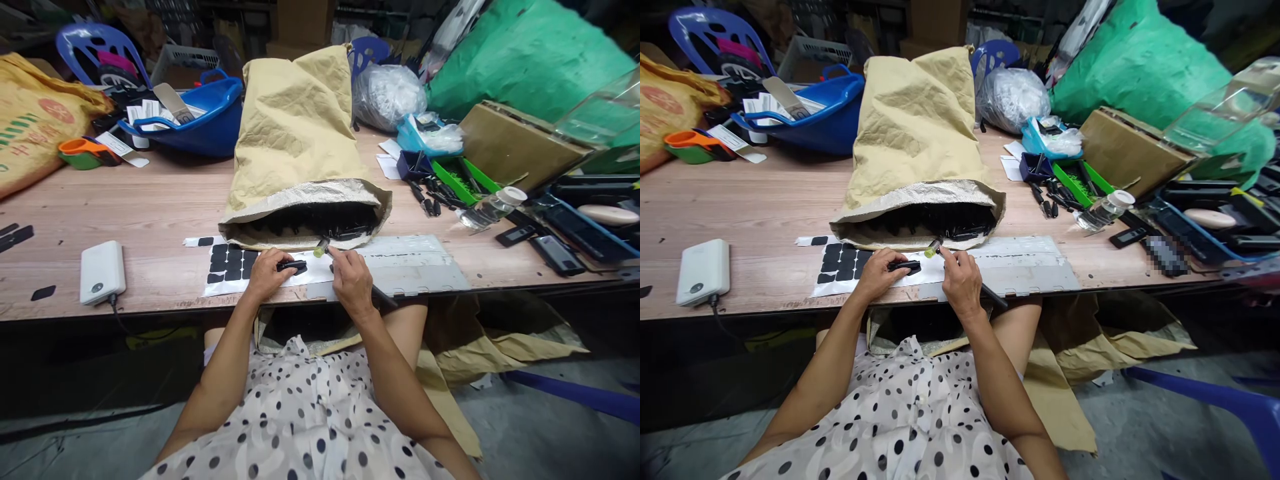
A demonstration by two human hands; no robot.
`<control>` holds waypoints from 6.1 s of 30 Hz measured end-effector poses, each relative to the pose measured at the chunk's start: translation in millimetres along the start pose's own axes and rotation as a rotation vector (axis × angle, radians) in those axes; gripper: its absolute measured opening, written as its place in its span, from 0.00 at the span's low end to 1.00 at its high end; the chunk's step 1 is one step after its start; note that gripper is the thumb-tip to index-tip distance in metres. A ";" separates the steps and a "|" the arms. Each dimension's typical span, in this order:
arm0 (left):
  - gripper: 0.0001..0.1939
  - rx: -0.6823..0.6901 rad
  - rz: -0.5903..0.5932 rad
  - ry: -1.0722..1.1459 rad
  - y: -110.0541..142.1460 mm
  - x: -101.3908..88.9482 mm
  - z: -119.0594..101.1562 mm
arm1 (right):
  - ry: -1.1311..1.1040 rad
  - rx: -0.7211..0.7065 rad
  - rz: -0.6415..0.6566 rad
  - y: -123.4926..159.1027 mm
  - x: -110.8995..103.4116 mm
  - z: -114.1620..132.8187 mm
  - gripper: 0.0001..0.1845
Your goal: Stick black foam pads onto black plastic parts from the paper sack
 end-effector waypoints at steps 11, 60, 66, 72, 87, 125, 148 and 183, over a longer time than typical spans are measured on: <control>0.07 -0.075 0.014 -0.002 -2.8 5.0 6.1 | -0.274 -0.021 0.188 4.5 18.8 44.1 0.23; 0.15 0.007 0.018 -0.133 6.2 4.6 -4.1 | 0.144 -0.023 0.129 5.9 31.1 -11.9 0.22; 0.16 0.004 0.002 -0.091 6.6 -0.7 -7.4 | 0.154 -0.032 0.113 4.8 31.0 -8.1 0.22; 0.18 0.143 0.150 0.258 35.9 -11.7 -64.0 | 0.165 0.010 0.099 1.9 27.6 -4.8 0.21; 0.20 -0.177 0.813 -0.267 112.4 102.0 -25.7 | 0.173 0.009 0.065 -0.2 24.1 0.4 0.20; 0.05 -0.156 -0.192 -0.109 1.9 -8.7 8.5 | 0.182 0.224 0.052 1.1 13.4 -13.4 0.06; 0.09 -0.165 0.054 -0.066 -1.4 4.7 -2.0 | -0.049 0.073 0.198 5.2 9.1 38.2 0.25; 0.08 -0.163 0.017 -0.080 -0.9 3.5 -4.8 | 0.141 0.103 0.043 -4.1 2.8 -16.1 0.23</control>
Point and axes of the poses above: each hand's wrist, its own y-axis away from the middle knuckle, its own x-axis out of the palm, z = x × y, the point moved 10 cm from there along -y, towards the middle knuckle, and after that the axes turned 9 degrees about -y, right-handed, at the moved point
